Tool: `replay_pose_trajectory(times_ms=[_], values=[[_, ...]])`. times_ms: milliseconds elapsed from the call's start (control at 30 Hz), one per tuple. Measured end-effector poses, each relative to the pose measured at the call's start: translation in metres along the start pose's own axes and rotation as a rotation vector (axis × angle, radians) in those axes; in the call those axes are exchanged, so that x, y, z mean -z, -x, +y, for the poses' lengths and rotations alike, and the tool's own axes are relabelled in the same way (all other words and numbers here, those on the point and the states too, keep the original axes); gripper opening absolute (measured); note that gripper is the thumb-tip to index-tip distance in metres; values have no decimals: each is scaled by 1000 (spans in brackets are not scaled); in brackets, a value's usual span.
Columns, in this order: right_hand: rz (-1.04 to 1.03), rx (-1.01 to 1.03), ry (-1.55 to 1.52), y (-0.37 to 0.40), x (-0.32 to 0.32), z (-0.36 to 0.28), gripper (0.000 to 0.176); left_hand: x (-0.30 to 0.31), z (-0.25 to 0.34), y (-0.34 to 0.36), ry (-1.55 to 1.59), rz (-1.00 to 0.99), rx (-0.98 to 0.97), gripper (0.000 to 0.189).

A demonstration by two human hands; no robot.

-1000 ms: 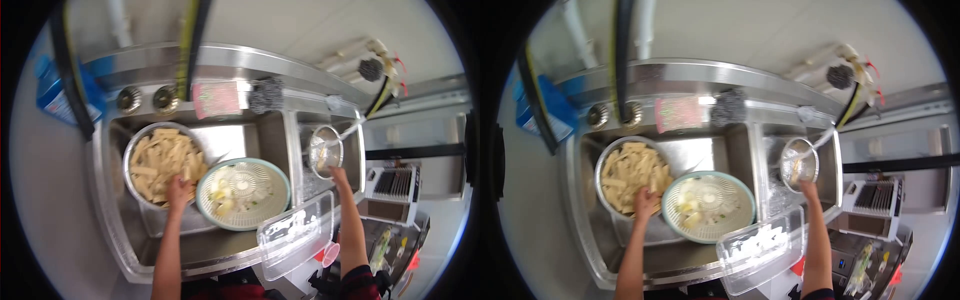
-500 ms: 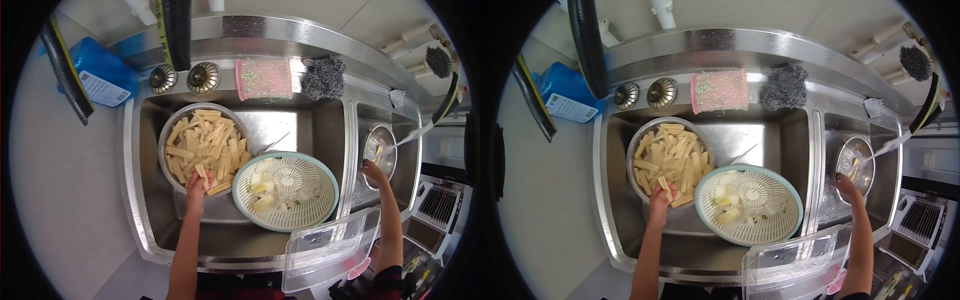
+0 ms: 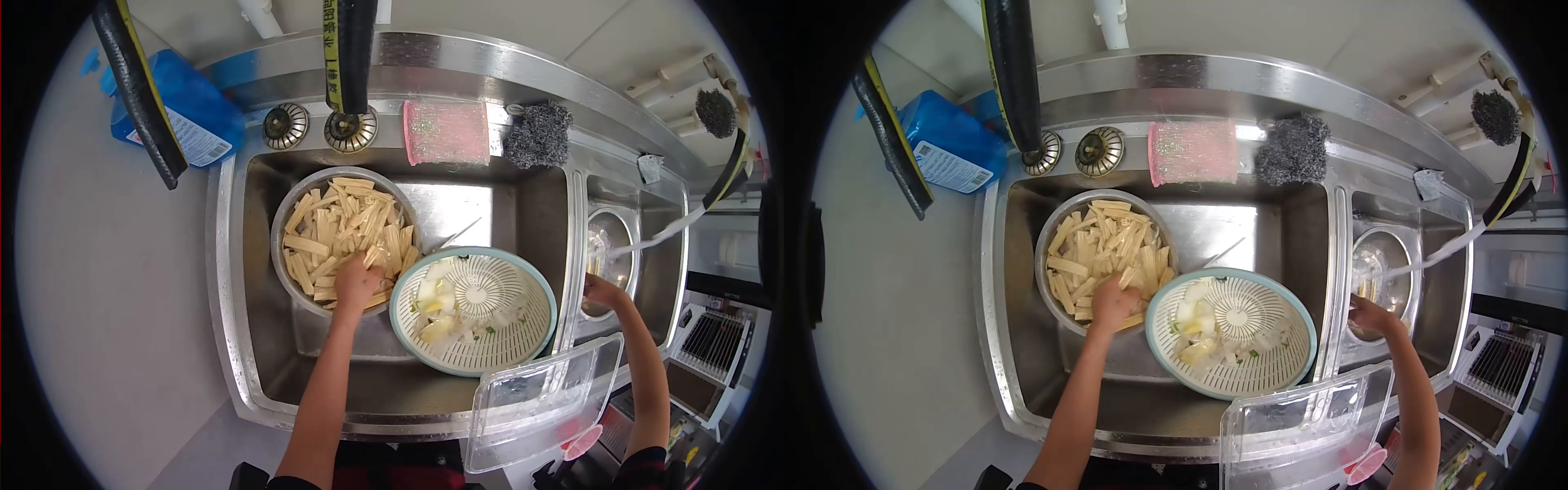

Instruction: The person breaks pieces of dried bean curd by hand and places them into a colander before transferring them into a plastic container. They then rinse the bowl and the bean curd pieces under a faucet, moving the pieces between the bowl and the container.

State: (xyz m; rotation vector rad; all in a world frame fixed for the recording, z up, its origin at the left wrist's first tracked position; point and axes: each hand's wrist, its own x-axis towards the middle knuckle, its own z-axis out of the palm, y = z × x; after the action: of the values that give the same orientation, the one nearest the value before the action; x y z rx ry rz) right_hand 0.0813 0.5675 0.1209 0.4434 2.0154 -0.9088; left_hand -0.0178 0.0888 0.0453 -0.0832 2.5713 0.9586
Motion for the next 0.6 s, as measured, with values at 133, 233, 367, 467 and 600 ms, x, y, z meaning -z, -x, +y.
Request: replay_pose_trajectory(times_ms=[133, 233, 367, 467, 600], values=[[-52, 43, 63, -3, -14, -17, 39, 5, -14, 4, 414, -38, -56, 27], [172, 141, 586, -9, -3, -20, 26, 32, 0, 20, 1054, -186, 297, 22], [605, 109, 285, 30, -2, -89, 20, 56, 17, 33, 1330, -234, 382, 28], [714, 326, -153, 67, -35, -170, 15, 60, 26, 36, 1415, -261, 366, 22], [340, 473, -71, 92, -102, -246, 19, 55, 36, 39, 1488, -137, 573, 32]])
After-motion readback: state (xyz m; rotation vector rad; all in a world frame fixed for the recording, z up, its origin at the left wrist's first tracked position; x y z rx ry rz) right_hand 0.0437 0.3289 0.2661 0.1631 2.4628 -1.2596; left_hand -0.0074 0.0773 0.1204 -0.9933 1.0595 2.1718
